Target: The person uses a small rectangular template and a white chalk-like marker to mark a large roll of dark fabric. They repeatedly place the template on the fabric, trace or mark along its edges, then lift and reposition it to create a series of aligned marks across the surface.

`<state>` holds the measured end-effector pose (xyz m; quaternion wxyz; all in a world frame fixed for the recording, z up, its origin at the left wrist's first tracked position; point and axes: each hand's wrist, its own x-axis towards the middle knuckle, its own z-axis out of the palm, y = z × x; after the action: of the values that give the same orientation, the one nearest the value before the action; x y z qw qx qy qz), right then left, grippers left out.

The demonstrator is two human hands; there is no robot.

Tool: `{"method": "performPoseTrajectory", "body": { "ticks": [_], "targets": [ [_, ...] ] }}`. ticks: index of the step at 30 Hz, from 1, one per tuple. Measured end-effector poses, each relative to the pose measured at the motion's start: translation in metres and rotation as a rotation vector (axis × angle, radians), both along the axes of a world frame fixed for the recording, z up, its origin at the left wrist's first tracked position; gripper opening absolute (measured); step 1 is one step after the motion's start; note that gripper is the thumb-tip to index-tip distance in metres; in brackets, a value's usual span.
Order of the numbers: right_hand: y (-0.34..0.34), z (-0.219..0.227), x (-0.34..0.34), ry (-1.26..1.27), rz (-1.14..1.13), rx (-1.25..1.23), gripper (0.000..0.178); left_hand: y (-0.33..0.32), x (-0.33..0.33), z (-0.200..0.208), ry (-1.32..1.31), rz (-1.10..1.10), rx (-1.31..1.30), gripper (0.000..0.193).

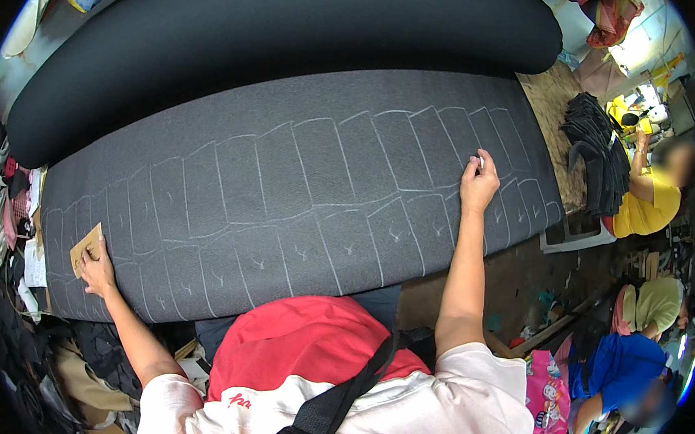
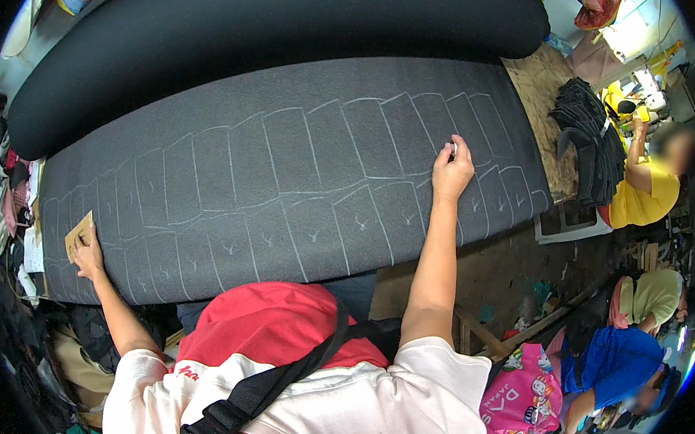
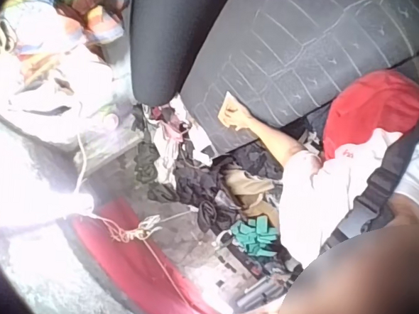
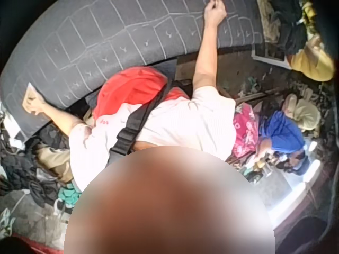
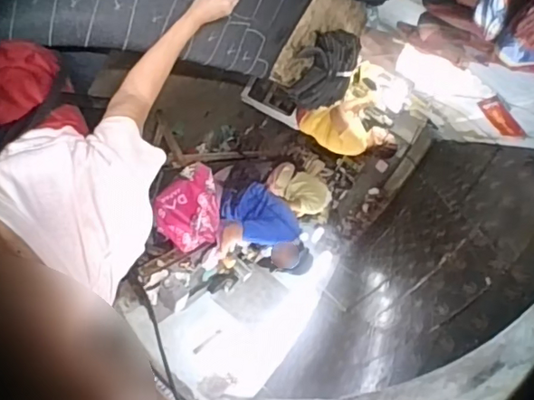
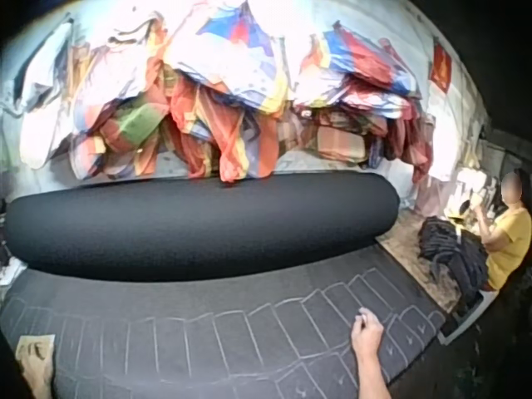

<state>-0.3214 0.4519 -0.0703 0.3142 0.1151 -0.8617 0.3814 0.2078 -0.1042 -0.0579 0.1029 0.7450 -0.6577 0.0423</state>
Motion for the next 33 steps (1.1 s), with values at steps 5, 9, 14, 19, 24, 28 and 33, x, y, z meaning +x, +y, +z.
{"method": "performPoseTrajectory", "body": {
  "ticks": [5,9,14,19,24,28,33],
  "targets": [
    [0.003,-0.009,-0.007,-0.023,0.036,-0.134,0.018,-0.002,0.001,-0.001,-0.004,0.002,0.002,0.088],
    [0.005,-0.012,-0.009,-0.052,0.042,-0.157,0.019,-0.001,0.001,-0.001,-0.004,0.006,0.004,0.088],
    [0.006,-0.011,-0.008,-0.133,0.091,-0.26,0.021,0.001,-0.001,0.001,0.002,-0.002,-0.015,0.088],
    [0.005,-0.011,-0.009,-0.104,0.103,-0.299,0.02,0.005,-0.003,0.003,0.014,-0.014,-0.014,0.088],
    [0.005,-0.013,-0.01,-0.098,0.11,-0.331,0.02,0.004,-0.003,0.004,0.021,0.008,0.0,0.088],
    [0.006,-0.014,-0.012,-0.154,0.11,-0.318,0.021,0.001,-0.002,0.002,0.016,-0.003,-0.005,0.089],
    [0.006,-0.016,-0.014,-0.079,0.084,-0.323,0.019,-0.001,0.0,0.0,0.017,0.011,-0.009,0.087]
  ]
}}
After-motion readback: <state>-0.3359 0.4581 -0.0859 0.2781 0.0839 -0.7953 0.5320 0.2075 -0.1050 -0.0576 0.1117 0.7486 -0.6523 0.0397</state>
